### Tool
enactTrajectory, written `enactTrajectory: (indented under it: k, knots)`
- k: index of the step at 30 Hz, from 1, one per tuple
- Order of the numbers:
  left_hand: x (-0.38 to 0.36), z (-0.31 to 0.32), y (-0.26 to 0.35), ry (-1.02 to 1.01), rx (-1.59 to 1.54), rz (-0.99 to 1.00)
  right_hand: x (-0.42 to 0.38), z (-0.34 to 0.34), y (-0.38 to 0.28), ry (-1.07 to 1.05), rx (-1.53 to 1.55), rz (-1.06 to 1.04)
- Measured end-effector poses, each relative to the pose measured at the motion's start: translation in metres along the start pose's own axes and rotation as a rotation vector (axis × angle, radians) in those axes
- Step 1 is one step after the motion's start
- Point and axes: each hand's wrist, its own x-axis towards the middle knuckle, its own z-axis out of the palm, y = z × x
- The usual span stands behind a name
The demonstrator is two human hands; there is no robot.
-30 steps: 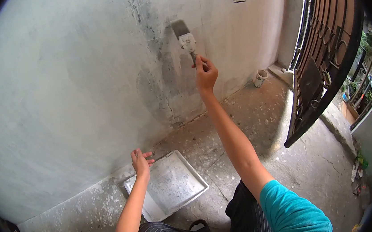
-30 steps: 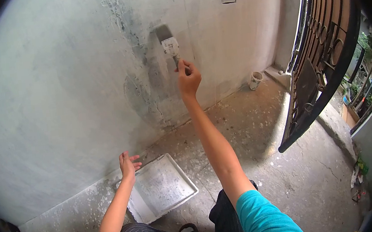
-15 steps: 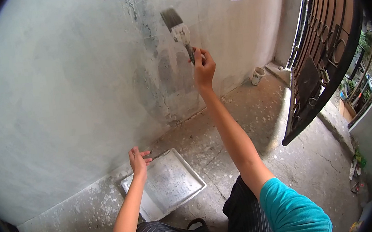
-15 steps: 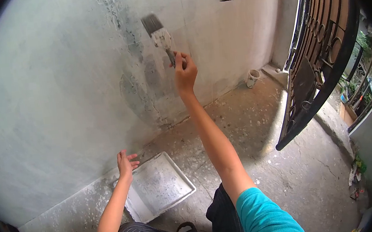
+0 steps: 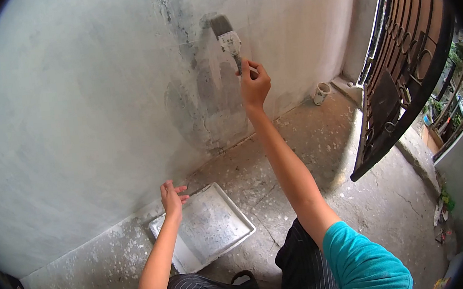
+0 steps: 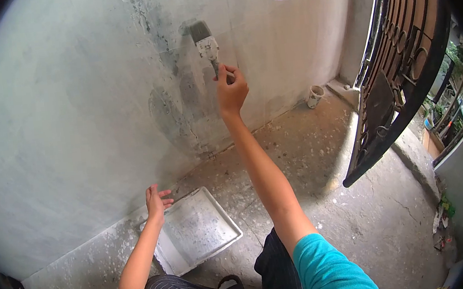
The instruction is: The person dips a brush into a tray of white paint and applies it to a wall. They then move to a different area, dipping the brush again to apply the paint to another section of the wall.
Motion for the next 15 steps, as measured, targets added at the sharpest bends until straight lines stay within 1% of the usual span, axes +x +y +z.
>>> enactTrajectory:
  k: [1,5,7,13,15]
  knots:
    - [-0.0001,0.0007,-0.0004,-0.002,0.004,0.000,-0.0001,0.0008,0.0019,0.005,-0.019,-0.028]
    - [0.0004,0.0009,-0.0007,-0.022,0.009,0.015,-0.0041,-0.0002,0.0033,0.000,-0.034,-0.025]
    - [0.0005,0.0003,-0.0015,-0.023,0.007,0.012,-0.0022,-0.0013,0.0092,-0.003,-0.075,-0.071]
    - [-0.0007,-0.0010,-0.0007,-0.025,0.006,0.007,-0.0063,-0.0037,0.0057,0.054,-0.116,-0.056]
    - [-0.0017,0.0002,0.0012,-0.023,0.011,0.001,-0.0053,-0.0054,0.0053,0.031,-0.117,-0.080]
